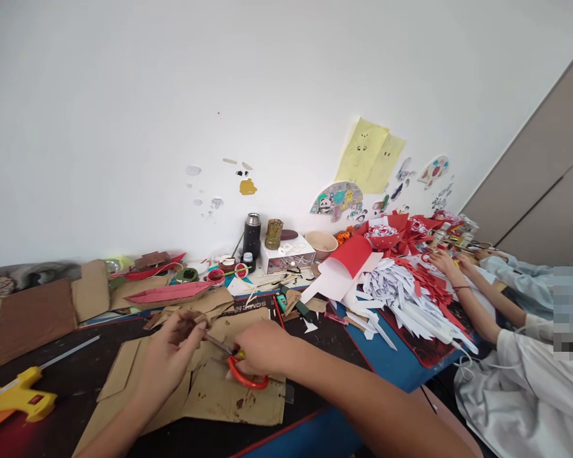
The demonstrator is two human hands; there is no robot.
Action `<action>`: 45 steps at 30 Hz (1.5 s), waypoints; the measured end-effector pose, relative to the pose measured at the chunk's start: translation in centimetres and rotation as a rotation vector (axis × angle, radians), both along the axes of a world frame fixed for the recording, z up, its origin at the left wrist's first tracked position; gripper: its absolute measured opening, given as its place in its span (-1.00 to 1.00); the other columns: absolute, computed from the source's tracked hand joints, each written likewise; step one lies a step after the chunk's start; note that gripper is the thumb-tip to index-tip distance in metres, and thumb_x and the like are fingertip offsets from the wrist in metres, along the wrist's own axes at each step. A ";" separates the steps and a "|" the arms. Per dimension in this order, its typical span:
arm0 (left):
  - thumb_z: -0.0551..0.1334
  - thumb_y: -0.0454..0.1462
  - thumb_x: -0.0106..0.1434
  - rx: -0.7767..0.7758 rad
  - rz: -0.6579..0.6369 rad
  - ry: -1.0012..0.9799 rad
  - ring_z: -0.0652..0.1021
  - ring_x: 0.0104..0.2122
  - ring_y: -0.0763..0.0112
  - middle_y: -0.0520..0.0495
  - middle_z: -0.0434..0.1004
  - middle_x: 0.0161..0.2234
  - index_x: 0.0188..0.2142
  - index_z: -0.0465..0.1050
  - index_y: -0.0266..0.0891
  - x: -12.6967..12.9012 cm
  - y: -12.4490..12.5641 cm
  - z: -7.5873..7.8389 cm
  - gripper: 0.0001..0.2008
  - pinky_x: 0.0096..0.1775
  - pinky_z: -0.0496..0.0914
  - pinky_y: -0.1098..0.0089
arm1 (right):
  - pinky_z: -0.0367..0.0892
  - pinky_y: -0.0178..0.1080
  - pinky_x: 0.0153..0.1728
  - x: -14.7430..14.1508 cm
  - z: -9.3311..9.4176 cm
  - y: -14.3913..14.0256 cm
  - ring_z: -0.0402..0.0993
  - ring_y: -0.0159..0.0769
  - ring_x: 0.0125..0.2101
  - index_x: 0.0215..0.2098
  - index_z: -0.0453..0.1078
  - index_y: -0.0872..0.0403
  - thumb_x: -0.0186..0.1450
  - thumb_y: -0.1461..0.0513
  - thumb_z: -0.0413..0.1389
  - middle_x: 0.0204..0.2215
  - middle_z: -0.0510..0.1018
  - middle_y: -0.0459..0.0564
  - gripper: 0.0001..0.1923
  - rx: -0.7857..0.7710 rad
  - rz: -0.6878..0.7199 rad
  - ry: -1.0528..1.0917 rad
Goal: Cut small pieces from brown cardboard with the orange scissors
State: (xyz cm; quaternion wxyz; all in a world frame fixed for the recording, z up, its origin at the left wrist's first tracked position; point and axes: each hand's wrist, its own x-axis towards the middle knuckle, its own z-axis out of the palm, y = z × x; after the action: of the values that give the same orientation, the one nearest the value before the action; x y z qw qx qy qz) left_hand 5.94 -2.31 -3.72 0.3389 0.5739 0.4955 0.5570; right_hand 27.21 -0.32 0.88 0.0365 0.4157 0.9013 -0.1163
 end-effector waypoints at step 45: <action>0.22 0.05 0.45 -0.249 -0.279 0.316 0.72 -0.26 0.22 -0.10 0.76 -0.26 -0.17 0.61 -0.09 -0.4 0.3 -6.3 -0.67 -0.17 0.60 0.42 | 0.19 -0.40 -0.72 -1.2 -6.1 15.7 0.41 -0.44 -0.73 -0.02 0.49 0.07 0.29 -0.03 0.37 -0.47 0.60 -0.18 -0.55 -0.591 -0.520 1.223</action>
State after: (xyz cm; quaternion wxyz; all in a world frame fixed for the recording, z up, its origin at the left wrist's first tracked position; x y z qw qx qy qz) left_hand 5.55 -2.06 -10.05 0.3989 0.6706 0.5231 0.3428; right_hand 26.02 15.38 -5.18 -0.3918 0.4499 0.5634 -0.5715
